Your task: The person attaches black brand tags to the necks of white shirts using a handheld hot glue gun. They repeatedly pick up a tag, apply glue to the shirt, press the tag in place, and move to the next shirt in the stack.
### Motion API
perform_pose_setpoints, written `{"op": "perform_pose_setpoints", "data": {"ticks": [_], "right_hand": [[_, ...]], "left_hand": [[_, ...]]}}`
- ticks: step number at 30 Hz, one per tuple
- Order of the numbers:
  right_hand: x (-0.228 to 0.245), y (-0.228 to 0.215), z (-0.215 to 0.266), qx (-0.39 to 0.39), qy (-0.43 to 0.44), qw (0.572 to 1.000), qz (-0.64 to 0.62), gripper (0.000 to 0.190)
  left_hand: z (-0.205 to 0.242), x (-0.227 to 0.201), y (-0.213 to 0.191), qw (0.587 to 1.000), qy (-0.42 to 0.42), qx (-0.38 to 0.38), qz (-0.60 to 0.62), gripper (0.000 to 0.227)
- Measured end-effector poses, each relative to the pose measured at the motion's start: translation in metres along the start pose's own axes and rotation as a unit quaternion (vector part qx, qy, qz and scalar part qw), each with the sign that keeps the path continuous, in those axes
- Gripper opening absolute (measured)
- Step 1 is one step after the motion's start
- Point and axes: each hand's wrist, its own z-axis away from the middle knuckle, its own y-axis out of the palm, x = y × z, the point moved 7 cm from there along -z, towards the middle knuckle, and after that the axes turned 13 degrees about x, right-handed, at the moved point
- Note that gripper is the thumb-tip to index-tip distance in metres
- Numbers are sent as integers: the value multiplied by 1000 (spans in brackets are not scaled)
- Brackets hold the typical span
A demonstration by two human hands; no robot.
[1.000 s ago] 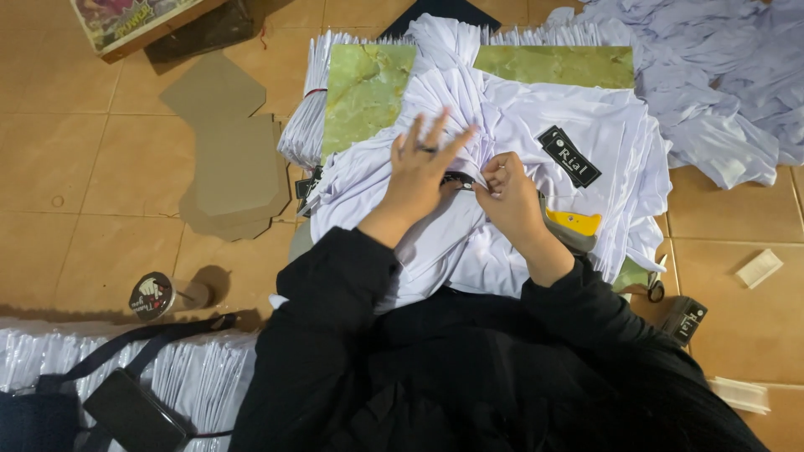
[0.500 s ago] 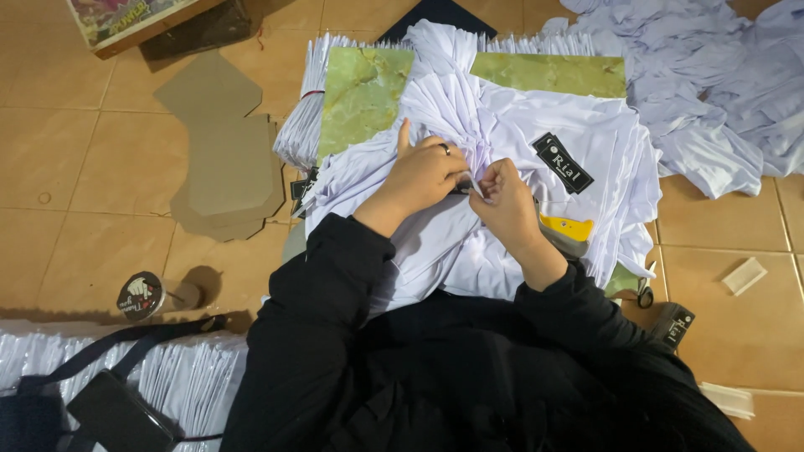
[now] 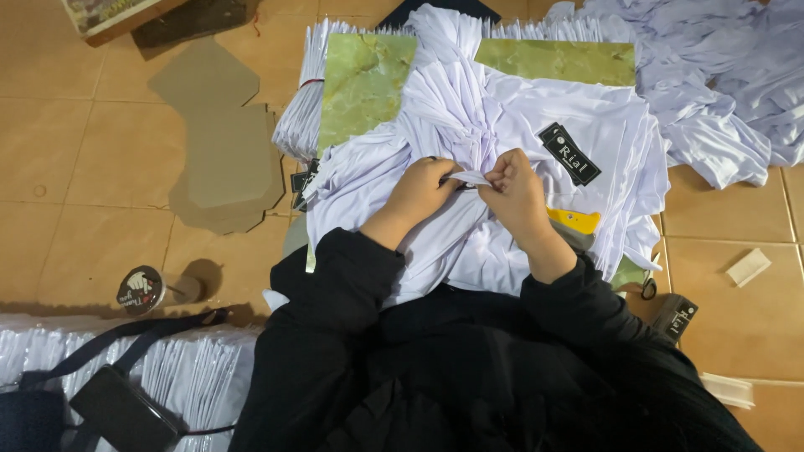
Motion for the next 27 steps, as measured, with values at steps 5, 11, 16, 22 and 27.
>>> {"op": "perform_pose_setpoints", "data": {"ticks": [5,11,16,22,27], "right_hand": [[-6,-5,-4,21,-2,1000,-19,24],[16,-43,25,-4,-55,998,15,9],[-25,-78,53,17,-144,931,334,39],[-57,-64,74,132,-62,891,430,84],[-66,-64,79,99,-1,892,442,89]], "left_hand": [[-3,3,1,996,-78,19,23,21],[-1,-5,-11,986,-153,51,52,16],[3,-1,-11,983,-158,38,90,16],[8,-4,-15,978,-156,29,134,21],[12,-4,-16,977,-154,19,147,21]]}}
